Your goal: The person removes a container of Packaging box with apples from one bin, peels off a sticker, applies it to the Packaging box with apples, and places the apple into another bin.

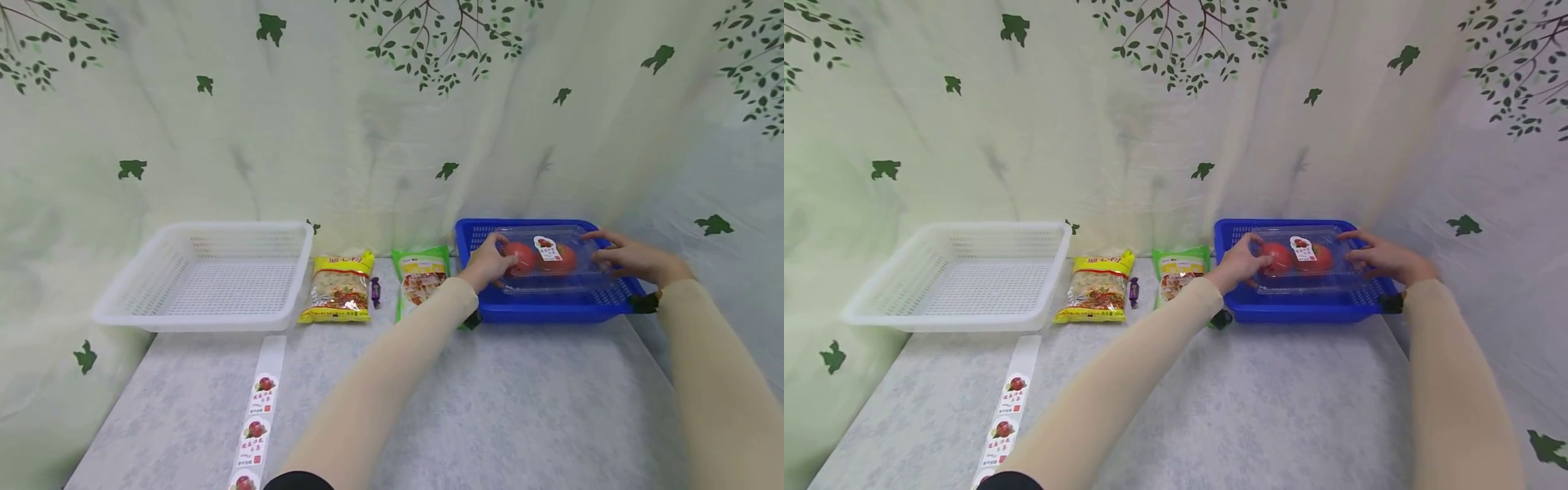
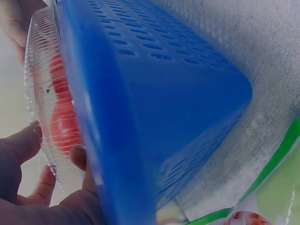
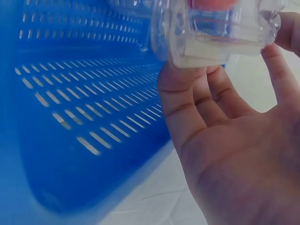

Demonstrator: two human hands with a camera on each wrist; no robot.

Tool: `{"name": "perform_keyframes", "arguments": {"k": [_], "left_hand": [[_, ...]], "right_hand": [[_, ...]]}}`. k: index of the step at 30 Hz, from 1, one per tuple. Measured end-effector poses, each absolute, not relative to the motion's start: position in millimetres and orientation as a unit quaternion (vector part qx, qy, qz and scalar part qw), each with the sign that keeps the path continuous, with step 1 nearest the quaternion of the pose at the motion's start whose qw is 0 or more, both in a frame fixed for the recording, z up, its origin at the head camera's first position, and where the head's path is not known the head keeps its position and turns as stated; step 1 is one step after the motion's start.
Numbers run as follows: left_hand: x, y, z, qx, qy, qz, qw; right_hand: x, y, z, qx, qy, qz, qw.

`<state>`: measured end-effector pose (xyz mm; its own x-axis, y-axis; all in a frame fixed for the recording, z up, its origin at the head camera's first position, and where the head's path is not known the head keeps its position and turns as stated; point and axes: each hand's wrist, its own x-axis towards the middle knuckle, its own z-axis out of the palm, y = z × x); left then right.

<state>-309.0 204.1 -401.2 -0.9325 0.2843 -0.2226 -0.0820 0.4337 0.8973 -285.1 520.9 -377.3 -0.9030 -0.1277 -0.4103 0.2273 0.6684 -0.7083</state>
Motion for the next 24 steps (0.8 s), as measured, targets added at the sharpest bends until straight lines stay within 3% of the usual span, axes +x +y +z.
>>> {"name": "perform_keyframes", "arguments": {"k": [24], "left_hand": [[-302, 223, -404, 0.017, 0.902, 0.396, 0.17]], "right_hand": [[-293, 517, -394, 0.034, 0.89, -0.37, 0.263]]}}
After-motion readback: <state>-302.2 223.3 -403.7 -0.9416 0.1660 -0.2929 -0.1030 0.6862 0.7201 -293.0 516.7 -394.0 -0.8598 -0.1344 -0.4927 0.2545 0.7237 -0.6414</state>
